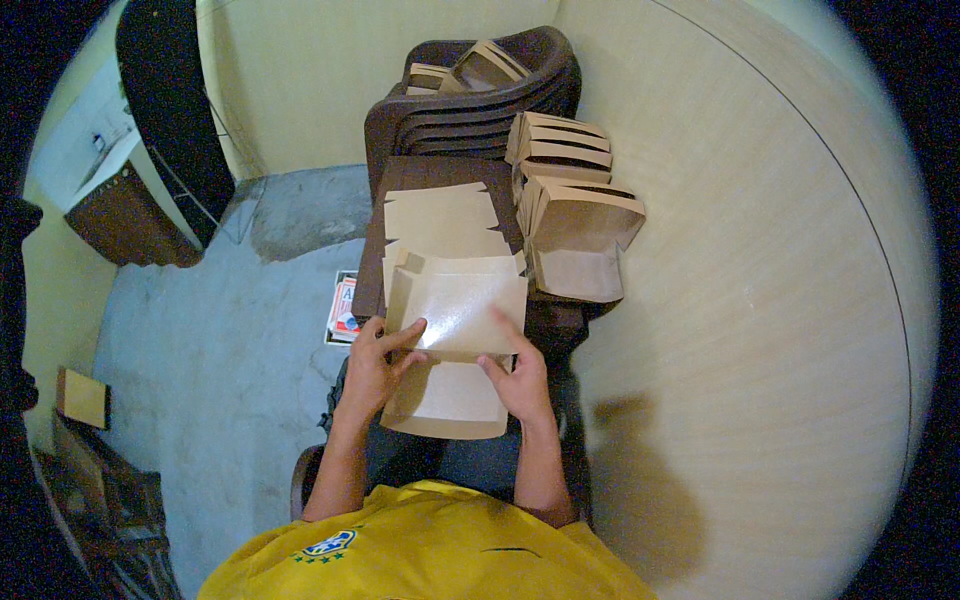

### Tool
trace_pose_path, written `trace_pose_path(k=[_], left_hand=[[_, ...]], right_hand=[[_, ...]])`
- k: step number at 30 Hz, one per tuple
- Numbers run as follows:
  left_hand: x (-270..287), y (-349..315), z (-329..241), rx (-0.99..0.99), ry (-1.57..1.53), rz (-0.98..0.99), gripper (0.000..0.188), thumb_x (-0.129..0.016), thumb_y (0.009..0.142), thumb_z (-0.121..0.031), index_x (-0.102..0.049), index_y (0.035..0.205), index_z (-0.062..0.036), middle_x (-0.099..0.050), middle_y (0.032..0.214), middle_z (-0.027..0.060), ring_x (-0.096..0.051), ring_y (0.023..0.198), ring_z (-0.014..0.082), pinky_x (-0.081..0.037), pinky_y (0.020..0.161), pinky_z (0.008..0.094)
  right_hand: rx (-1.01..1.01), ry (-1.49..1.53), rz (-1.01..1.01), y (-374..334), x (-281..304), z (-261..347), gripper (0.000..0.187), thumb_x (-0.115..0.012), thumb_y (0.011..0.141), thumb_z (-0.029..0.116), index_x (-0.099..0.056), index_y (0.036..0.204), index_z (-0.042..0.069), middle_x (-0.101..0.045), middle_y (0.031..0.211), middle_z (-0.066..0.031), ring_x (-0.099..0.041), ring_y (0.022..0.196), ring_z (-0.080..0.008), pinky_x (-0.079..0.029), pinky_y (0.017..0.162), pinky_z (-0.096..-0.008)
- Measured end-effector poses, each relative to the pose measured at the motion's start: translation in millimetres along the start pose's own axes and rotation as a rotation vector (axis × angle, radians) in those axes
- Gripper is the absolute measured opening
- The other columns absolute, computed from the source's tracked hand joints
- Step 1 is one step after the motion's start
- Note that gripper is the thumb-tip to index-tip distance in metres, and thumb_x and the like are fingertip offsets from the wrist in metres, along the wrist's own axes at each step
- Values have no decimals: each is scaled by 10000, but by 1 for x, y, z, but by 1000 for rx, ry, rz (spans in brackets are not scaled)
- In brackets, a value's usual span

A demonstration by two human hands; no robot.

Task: The person assembles flat cardboard box blanks into small boxes by folding and tucking flaps. They handle each blank one at a time, fold the sides, and secure the flaps to form a finished box, then place it on a growing stack.

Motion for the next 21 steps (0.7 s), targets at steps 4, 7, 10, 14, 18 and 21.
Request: trace_pose_path(k=[4, 7, 10, 14, 18, 21], left_hand=[[5, 1, -7, -89, 28, -47, 578, -916, 780, -159, -790, 1339, -233, -563, 1013, 162, -591, 957, 348, -526, 870, 457], [5, 0, -8, -107, 31, -70, 560, -920, 770, -151, -803, 1313, -220, -564, 1037, 158, -591, 985, 347, -523, 884, 457], [5, 0, -9, -119, -1, -123, 522, -922, 757, -136, -825, 1265, -209, -575, 1206, 179, -577, 1167, 386, -504, 997, 472], [12, -2, -20, -233, 87, -213, 480, -924, 736, -96, -860, 1189, -238, -468, 1595, 210, -378, 1524, 472, -379, 1234, 505], [12, -1, -26, -256, 289, -99, 362, -917, 742, -110, -891, 1083, -230, -278, 1773, 215, -200, 1637, 504, -264, 1315, 537], [17, -1, -26, -258, 204, -155, 534, -913, 757, -147, -823, 1282, -193, -318, 1753, 224, -211, 1636, 488, -237, 1324, 541]], right_hand=[[-30, -174, 76, -3, 0, 6, 624, -884, 751, -83, -791, 1316, 165, -566, 1532, -178, -634, 1301, -296, -477, 1147, -370], [-22, -232, -15, -4, -1, 15, 510, -911, 748, -27, -856, 1208, 187, -575, 1505, -186, -617, 1314, -336, -475, 1141, -388], [137, -410, -116, -3, -1, 33, 435, -919, 741, 19, -880, 1132, 206, -540, 1559, -199, -522, 1423, -382, -414, 1193, -430], [356, -575, -261, -4, 4, 53, 296, -889, 760, 84, -905, 994, 265, -409, 1716, -196, -309, 1592, -452, -280, 1287, -514], [401, -673, -174, -1, 1, 52, 187, -878, 792, 139, -905, 930, 262, -451, 1711, -122, -284, 1619, -441, -258, 1294, -529], [409, -737, -107, 0, -2, 46, 193, -875, 808, 144, -903, 963, 255, -554, 1641, -81, -325, 1605, -423, -267, 1294, -525]])
Point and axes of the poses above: each hand's wrist, its own y-axis towards the middle knuckle, its own x-axis out of the back of the hand, z = x × y, the point moved 7 cm from there along y, towards the middle knuckle
